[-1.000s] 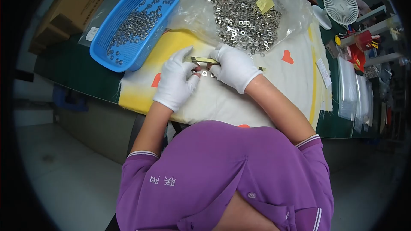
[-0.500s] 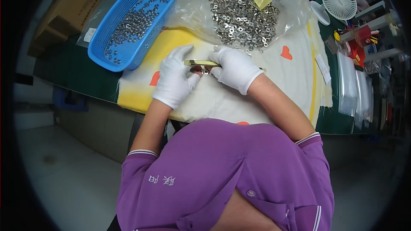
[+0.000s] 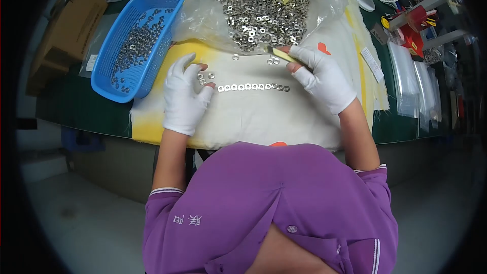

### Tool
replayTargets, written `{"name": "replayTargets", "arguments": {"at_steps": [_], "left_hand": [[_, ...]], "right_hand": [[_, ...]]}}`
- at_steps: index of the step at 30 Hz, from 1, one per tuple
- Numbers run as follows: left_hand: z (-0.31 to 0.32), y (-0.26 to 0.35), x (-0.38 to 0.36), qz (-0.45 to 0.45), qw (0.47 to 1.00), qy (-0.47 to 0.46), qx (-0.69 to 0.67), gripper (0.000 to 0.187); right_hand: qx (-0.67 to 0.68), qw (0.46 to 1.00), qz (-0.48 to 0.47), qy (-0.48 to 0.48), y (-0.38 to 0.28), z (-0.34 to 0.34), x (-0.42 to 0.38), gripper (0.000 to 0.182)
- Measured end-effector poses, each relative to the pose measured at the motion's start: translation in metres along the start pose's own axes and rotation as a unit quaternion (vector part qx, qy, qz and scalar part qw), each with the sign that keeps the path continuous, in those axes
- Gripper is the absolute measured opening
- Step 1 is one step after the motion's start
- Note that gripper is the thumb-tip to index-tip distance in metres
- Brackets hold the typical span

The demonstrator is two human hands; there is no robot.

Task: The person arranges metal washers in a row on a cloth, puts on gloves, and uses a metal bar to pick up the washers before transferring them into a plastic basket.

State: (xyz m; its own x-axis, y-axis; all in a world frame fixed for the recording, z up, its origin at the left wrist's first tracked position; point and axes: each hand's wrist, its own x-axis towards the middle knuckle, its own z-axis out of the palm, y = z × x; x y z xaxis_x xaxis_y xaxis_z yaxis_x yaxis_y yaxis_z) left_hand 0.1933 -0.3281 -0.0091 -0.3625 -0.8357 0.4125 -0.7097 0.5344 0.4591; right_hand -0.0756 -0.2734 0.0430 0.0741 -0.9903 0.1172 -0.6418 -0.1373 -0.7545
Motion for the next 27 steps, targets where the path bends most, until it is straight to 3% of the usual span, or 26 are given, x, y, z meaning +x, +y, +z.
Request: {"name": "replayTargets", "arguments": {"at_steps": [2,4,6,8,9,11,12,14,15,17,18,23,27], "left_hand": [[-0.004,0.014,0.0,-0.004,0.998,0.009,-0.06,0.029],[-0.007,0.025,-0.003,-0.124,0.916,-0.131,-0.357,0.033],[-0.004,0.026,-0.008,-0.111,0.904,-0.136,-0.39,0.032],[-0.006,0.024,-0.01,-0.197,0.864,-0.138,-0.443,0.027],[-0.008,0.022,-0.01,-0.197,0.865,-0.139,-0.441,0.027],[-0.012,0.015,-0.009,-0.259,0.842,-0.075,-0.468,0.021],[-0.012,0.009,-0.009,-0.259,0.842,-0.076,-0.467,0.021],[-0.008,-0.003,-0.012,-0.161,0.929,-0.059,-0.328,0.019],[-0.006,-0.003,-0.01,-0.162,0.929,-0.06,-0.329,0.019],[-0.001,-0.002,-0.005,0.002,0.986,-0.054,-0.158,0.021],[0.0,-0.001,-0.002,0.004,0.986,-0.056,-0.159,0.021],[0.005,0.004,0.002,0.089,0.994,-0.055,-0.036,0.019],[-0.001,0.005,-0.001,0.057,0.996,-0.063,-0.029,0.017]], "right_hand": [[0.006,0.998,0.022,-0.057,-0.009,0.011,-0.004,0.033],[-0.096,0.987,-0.052,-0.117,-0.017,0.024,-0.005,0.034],[-0.1,0.984,-0.064,-0.13,-0.025,0.033,-0.005,0.035],[-0.094,0.983,-0.068,-0.142,-0.031,0.036,-0.003,0.033],[-0.091,0.983,-0.069,-0.141,-0.029,0.036,-0.003,0.033],[0.032,0.996,-0.034,-0.073,-0.016,0.031,-0.006,0.028],[0.033,0.996,-0.034,-0.072,-0.008,0.028,-0.009,0.028],[0.012,0.999,-0.001,-0.042,0.006,0.019,-0.017,0.022],[0.007,0.999,0.014,-0.039,0.008,0.018,-0.02,0.021],[-0.029,0.999,-0.02,-0.021,0.018,0.019,-0.024,0.022],[-0.064,0.996,-0.055,-0.001,0.022,0.02,-0.026,0.022],[-0.118,0.992,-0.034,0.017,0.026,0.025,-0.028,0.022],[-0.06,0.998,-0.015,0.017,0.03,0.022,-0.031,0.018]]}}
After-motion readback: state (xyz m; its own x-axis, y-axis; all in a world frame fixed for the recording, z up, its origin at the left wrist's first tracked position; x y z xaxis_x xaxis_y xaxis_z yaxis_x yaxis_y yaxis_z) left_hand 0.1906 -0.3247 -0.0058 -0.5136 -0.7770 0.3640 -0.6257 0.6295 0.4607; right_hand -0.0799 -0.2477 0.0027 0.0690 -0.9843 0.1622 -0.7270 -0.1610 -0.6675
